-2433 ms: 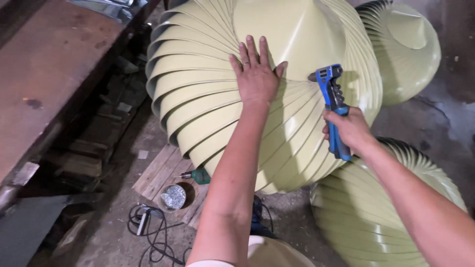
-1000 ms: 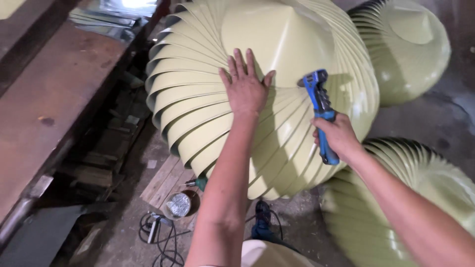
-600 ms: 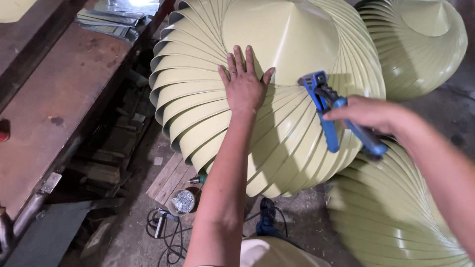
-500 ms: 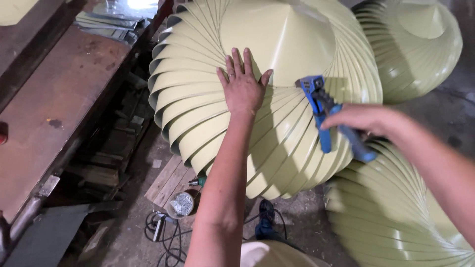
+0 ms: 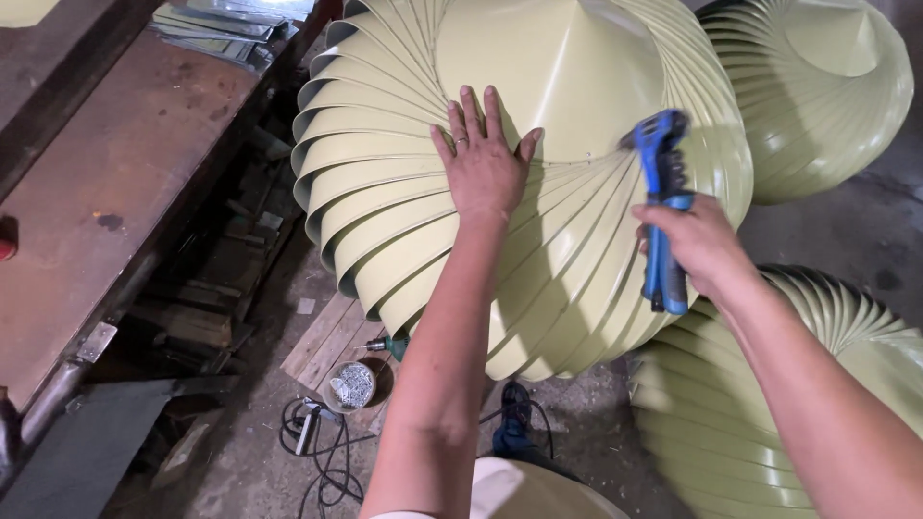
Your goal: Assemble a spherical metal roof ventilator by drilling holes and using a rivet gun to secure the top cap and blades.
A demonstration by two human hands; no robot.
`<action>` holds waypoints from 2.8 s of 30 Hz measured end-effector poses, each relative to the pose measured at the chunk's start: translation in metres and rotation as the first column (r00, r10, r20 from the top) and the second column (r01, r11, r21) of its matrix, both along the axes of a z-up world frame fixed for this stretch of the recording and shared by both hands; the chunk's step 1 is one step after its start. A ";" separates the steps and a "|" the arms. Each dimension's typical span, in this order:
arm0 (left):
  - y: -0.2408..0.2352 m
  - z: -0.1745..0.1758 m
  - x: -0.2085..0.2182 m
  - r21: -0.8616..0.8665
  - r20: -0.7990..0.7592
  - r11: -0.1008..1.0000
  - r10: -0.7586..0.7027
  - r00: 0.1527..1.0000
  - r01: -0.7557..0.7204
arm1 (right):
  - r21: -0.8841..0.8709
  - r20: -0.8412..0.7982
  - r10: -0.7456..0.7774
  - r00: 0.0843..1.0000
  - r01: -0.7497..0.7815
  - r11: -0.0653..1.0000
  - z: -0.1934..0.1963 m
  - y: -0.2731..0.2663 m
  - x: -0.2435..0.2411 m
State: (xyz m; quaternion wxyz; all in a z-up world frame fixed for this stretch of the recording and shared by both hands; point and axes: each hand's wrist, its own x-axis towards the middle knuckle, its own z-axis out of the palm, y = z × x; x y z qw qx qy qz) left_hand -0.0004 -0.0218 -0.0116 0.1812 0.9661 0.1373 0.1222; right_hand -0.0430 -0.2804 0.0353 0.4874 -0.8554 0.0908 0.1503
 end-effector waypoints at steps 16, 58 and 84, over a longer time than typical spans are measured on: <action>-0.042 -0.009 -0.007 -0.068 0.072 0.991 0.119 0.990 -0.114 | -0.643 -0.485 -0.065 0.872 -0.305 0.702 -0.172 -0.223 -0.169; 0.123 -0.599 -0.296 -0.237 -0.528 0.664 0.525 0.667 -0.710 | -0.312 -0.518 0.380 0.766 -0.583 0.750 -0.341 -0.008 -0.282; 0.065 -0.041 -0.350 -0.767 0.281 0.621 0.096 0.955 0.164 | 0.989 -0.146 0.691 0.708 0.105 0.103 -0.247 0.066 -0.222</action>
